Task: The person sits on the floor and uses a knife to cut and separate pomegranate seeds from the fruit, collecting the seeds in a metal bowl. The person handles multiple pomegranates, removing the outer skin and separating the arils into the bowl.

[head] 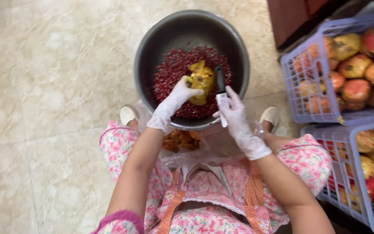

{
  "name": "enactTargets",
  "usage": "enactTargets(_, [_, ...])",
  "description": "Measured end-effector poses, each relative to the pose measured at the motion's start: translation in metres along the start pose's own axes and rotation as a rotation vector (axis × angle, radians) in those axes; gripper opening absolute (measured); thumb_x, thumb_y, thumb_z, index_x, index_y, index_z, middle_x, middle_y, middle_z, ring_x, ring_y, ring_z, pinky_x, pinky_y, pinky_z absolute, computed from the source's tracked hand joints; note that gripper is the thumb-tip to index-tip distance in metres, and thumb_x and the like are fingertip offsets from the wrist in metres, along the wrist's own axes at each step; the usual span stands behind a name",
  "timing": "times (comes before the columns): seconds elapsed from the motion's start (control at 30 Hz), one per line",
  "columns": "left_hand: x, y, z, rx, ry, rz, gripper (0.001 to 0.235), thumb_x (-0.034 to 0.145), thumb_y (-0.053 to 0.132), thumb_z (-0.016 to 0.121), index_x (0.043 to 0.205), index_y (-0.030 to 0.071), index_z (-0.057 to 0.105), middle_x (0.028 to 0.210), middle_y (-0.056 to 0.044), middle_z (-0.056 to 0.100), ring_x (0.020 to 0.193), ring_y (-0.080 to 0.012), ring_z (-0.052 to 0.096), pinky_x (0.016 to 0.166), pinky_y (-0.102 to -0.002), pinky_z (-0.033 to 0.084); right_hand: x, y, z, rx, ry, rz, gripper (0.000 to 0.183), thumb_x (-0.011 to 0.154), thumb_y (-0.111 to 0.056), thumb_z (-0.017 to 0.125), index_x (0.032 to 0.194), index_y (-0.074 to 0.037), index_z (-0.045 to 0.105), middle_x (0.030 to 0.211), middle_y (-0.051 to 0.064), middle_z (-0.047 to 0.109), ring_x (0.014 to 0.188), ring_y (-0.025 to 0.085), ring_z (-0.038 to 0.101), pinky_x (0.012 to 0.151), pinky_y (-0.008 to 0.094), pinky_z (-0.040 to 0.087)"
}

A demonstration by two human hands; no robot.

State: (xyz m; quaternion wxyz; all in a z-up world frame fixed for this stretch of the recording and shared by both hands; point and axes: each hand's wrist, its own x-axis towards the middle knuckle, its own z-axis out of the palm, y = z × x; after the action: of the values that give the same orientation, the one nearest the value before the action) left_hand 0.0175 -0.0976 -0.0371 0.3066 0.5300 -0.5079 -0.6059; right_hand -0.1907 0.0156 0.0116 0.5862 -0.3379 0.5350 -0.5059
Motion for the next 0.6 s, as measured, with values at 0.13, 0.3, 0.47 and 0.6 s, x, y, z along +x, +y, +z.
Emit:
enactTargets(0.13, [0.001,-0.008,0.003,0.266,0.137,0.055,0.055,0.073,0.026,0.089,0.115,0.001,0.065,0.103,-0.010,0.074,0.093,-0.0194,0.072,0.084,-0.032,0.057,0.002,-0.006,0.012,-0.016,0.024,0.056,0.071,0.099,-0.008,0.062,0.160,-0.004,0.027,0.110,0.014,0.070,0.063,0.013,0.067,0.050,0.025,0.053])
enactTargets(0.3, [0.008,-0.011,-0.003,0.292,0.339,0.136,0.043,0.078,0.024,0.088,0.112,0.002,0.074,0.099,-0.009,0.078,0.089,-0.0213,0.074,0.083,-0.034,0.059,-0.022,-0.041,0.022,-0.044,-0.010,-0.115,0.072,0.097,-0.001,0.056,0.162,-0.010,0.028,0.123,0.008,0.068,0.068,0.011,0.066,0.052,0.023,0.053])
enactTargets(0.47, [0.018,-0.020,0.008,-0.773,0.064,-0.165,0.046,0.089,0.040,0.059,0.115,0.003,0.069,0.103,-0.011,0.076,0.090,-0.0251,0.072,0.081,-0.039,0.060,-0.040,-0.060,0.049,-0.073,-0.115,-0.127,0.065,0.098,-0.002,0.055,0.158,-0.012,0.032,0.115,0.009,0.071,0.069,0.011,0.068,0.056,0.022,0.058])
enactTargets(0.6, [0.018,-0.042,0.017,-1.048,-0.012,-0.552,0.046,0.098,0.039,0.038,0.107,0.003,0.065,0.098,-0.019,0.073,0.089,-0.0354,0.071,0.087,-0.048,0.060,-0.041,-0.050,0.060,0.035,-0.091,0.410,0.024,0.105,-0.009,0.056,0.125,0.004,0.059,0.084,0.014,0.067,0.057,0.016,0.062,0.045,0.028,0.049])
